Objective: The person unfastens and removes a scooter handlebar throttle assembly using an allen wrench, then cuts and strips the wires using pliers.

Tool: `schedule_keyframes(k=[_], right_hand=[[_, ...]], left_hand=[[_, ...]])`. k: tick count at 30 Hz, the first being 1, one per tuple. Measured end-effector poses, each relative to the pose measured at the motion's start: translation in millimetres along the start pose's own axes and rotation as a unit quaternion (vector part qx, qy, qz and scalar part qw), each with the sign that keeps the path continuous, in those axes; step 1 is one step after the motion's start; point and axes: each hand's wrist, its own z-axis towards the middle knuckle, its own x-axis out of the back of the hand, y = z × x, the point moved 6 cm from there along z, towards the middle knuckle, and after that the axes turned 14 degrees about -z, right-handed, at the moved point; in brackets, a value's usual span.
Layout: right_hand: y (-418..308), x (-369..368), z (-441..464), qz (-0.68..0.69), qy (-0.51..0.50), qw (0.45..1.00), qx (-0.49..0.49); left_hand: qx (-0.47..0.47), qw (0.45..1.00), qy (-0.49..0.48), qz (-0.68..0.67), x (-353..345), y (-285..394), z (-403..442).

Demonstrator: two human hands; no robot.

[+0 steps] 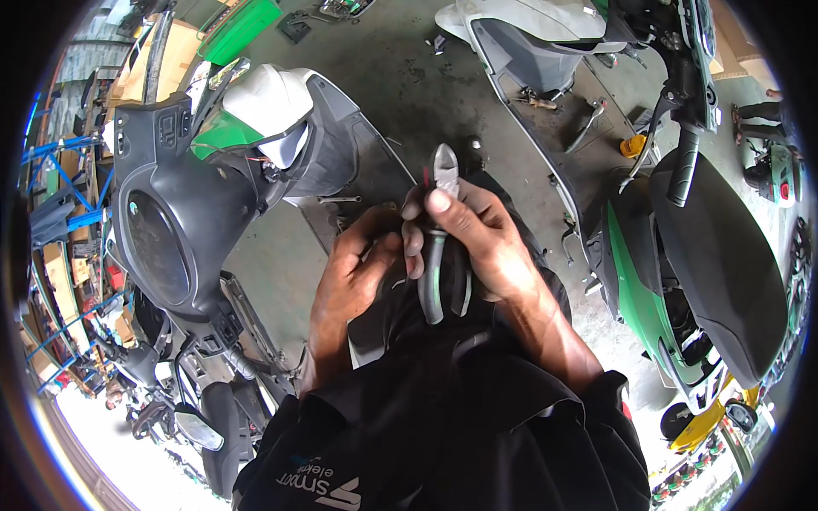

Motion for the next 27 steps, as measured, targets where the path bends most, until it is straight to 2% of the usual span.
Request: schedule_keyframes(k=[1,2,4,7,8,11,14,16,17,18,21,23,24,26,27], right_hand=[[-3,2,0,0.056,0.004,0.998,0.023],[-4,4,-1,0.114,0.007,0.992,0.045],[-10,16,3,0.181,0.009,0.979,0.094],[-14,37,0,0.053,0.134,0.989,0.025],[-11,34,2,0.097,0.086,0.991,0.022],[14,33,-9,0.031,0.103,0.990,-0.088],[26,17,-9,0.089,0.050,0.991,-0.086],[21,11,-11,0.093,0.041,0.991,-0.089],[19,9,-9,0.116,0.034,0.989,-0.084],[16,9,-8,0.136,0.028,0.987,-0.078],[14,11,-6,0.165,-0.022,0.982,-0.084],[16,3,-7,0.209,-0.055,0.970,-0.113],[20,2,-7,0.210,-0.056,0.969,-0.115],[29,5,-6,0.232,-0.022,0.966,-0.114],[29,3,-6,0.233,-0.022,0.966,-0.114]], left_hand=[[-0.071,0.996,0.020,0.059,1,8,0],[-0.070,0.995,0.023,0.059,6,5,2],[-0.007,0.996,-0.026,0.087,13,-17,9],[-0.034,0.999,0.012,0.034,15,-22,10],[-0.044,0.998,0.033,0.010,18,-21,10],[-0.040,0.997,0.065,0.016,18,-16,13],[-0.082,0.991,0.077,0.077,15,-3,16],[-0.011,0.996,0.066,0.054,12,-4,12],[-0.017,0.998,0.062,-0.003,15,-15,10],[-0.062,0.996,0.045,0.036,14,-10,11],[-0.062,0.996,0.052,0.025,14,-16,8],[-0.028,0.997,0.052,-0.058,14,-21,5],[-0.027,0.997,0.054,-0.058,15,-20,5],[-0.055,0.997,0.027,0.038,14,-12,5],[-0.055,0.997,0.027,0.038,14,-8,5]])
